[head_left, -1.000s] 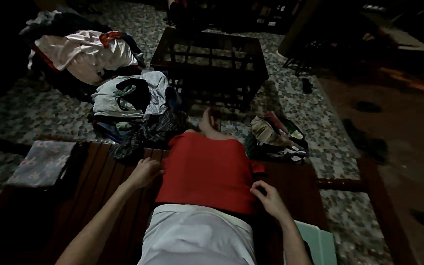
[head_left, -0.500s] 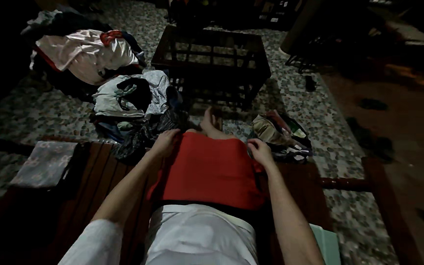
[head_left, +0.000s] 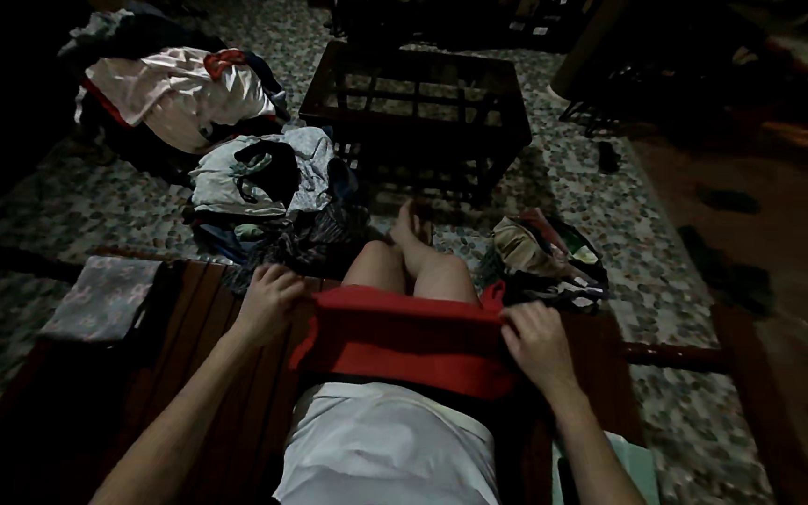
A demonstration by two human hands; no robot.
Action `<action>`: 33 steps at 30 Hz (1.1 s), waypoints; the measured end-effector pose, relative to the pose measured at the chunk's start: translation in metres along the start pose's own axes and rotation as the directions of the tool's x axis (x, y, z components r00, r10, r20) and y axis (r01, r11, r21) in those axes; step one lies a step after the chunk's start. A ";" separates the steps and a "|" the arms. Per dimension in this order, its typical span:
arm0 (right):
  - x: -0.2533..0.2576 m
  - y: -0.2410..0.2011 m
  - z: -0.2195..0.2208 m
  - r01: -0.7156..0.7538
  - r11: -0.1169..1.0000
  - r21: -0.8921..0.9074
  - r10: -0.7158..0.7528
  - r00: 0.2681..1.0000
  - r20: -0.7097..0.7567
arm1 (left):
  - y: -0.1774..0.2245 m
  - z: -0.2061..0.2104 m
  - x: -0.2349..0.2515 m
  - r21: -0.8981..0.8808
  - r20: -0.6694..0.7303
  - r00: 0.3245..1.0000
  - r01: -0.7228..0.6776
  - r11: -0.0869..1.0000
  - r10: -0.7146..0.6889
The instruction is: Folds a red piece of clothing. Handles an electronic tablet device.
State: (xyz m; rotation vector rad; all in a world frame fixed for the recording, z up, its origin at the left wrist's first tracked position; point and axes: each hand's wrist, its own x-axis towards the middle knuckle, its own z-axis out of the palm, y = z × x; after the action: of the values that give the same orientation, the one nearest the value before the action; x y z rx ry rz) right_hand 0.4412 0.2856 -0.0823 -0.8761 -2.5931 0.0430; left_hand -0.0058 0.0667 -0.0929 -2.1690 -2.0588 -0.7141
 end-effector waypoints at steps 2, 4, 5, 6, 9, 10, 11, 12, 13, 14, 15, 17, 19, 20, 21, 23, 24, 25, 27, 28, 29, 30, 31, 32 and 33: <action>-0.036 -0.021 0.005 -0.008 0.999 0.033 0.005 0.997 0.081 | 0.010 0.008 -0.038 -0.140 0.226 0.967 0.154 0.978 -0.120; -0.058 -0.029 0.007 -0.106 0.982 0.154 0.066 0.968 0.241 | 0.011 0.030 -0.066 -0.294 0.492 0.814 0.489 0.821 -0.308; -0.062 -0.026 0.007 -0.181 0.957 0.226 0.112 0.952 0.286 | 0.012 0.042 -0.074 -0.377 0.574 0.716 0.662 0.648 -0.397; -0.063 -0.020 0.009 -0.230 0.931 0.282 0.158 0.954 0.257 | 0.013 0.053 -0.077 -0.445 0.632 0.619 0.782 0.436 -0.466; -0.049 0.011 0.014 -0.416 0.875 0.250 0.363 0.903 0.231 | 0.015 0.072 -0.067 -0.448 0.767 0.403 0.894 0.034 -0.500; -0.041 0.025 0.020 -0.473 0.863 0.179 0.411 0.862 0.297 | 0.016 0.074 -0.059 -0.417 0.784 0.357 0.909 -0.005 -0.507; -0.033 0.037 0.028 -0.504 0.856 0.115 0.436 0.823 0.363 | 0.016 0.074 -0.051 -0.394 0.801 0.332 0.919 -0.021 -0.499; -0.027 0.047 0.039 -0.521 0.850 0.079 0.446 0.790 0.421 | 0.014 0.072 -0.046 -0.389 0.818 0.322 0.920 -0.045 -0.476; -0.024 0.054 0.052 -0.534 0.842 0.077 0.446 0.769 0.457 | 0.013 0.068 -0.042 -0.423 0.821 0.336 0.901 -0.097 -0.462; -0.024 0.059 0.065 -0.535 0.841 0.082 0.442 0.766 0.467 | 0.013 0.060 -0.041 -0.485 0.810 0.367 0.858 -0.171 -0.457; -0.025 0.062 0.076 -0.530 0.844 0.081 0.442 0.774 0.454 | 0.012 0.049 -0.041 -0.551 0.789 0.405 0.798 -0.242 -0.462; -0.029 0.060 0.086 -0.557 0.829 0.049 0.497 0.775 0.391 | 0.008 0.022 -0.042 -0.651 0.724 0.441 0.691 -0.313 -0.530; -0.035 0.050 0.085 -0.606 0.795 0.031 0.582 0.775 0.245 | 0.000 -0.005 -0.048 -0.717 0.646 0.460 0.639 -0.278 -0.610; -0.040 0.045 0.085 -0.615 0.788 0.037 0.602 0.782 0.163 | -0.005 -0.019 -0.052 -0.744 0.602 0.481 0.628 -0.229 -0.638; -0.043 0.041 0.083 -0.617 0.786 0.038 0.609 0.784 0.121 | -0.007 -0.031 -0.056 -0.775 0.553 0.513 0.605 -0.180 -0.656; -0.048 0.034 0.075 -0.597 0.802 0.014 0.586 0.791 0.175 | 0.013 -0.061 -0.046 -0.767 0.456 0.503 0.641 -0.038 -0.734; -0.048 0.030 0.066 -0.592 0.806 -0.011 0.578 0.782 0.233 | 0.041 -0.080 -0.026 -0.697 0.395 0.409 0.717 0.022 -0.823; -0.047 0.025 0.052 -0.606 0.795 -0.027 0.588 0.759 0.281 | 0.060 -0.098 -0.007 -0.596 0.388 0.316 0.802 0.025 -0.866; -0.039 0.009 0.020 -0.649 0.761 0.025 0.622 0.739 0.259 | 0.030 -0.102 -0.028 -0.585 0.382 0.558 0.763 0.274 -0.737; -0.031 -0.003 0.005 -0.657 0.747 0.104 0.628 0.748 0.216 | 0.011 -0.092 -0.042 -0.620 0.310 0.684 0.672 0.405 -0.660; -0.022 -0.019 -0.007 -0.655 0.724 0.216 0.630 0.755 0.179 | 0.007 -0.089 -0.043 -0.585 0.296 0.698 0.672 0.454 -0.651; -0.012 -0.038 -0.013 -0.636 0.685 0.356 0.626 0.764 0.159 | 0.019 -0.092 -0.032 -0.532 0.313 0.668 0.712 0.457 -0.676; -0.001 -0.059 -0.014 -0.599 0.599 0.532 0.608 0.772 0.185 | 0.031 -0.088 -0.022 -0.470 0.305 0.669 0.725 0.503 -0.678; 0.010 -0.080 -0.011 -0.558 0.456 0.693 0.562 0.784 0.262 | 0.049 -0.081 -0.010 -0.421 0.307 0.698 0.709 0.565 -0.647; 0.019 -0.100 -0.005 -0.542 0.269 0.796 0.474 0.794 0.381 | 0.072 -0.071 0.002 -0.396 0.318 0.733 0.679 0.618 -0.602</action>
State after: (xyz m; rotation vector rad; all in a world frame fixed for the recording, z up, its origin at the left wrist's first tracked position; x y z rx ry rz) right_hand 0.3712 0.2159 -0.0553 -1.1829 -1.7038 1.5064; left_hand 0.0436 0.0359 -0.0103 -1.6210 -3.0802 -1.2934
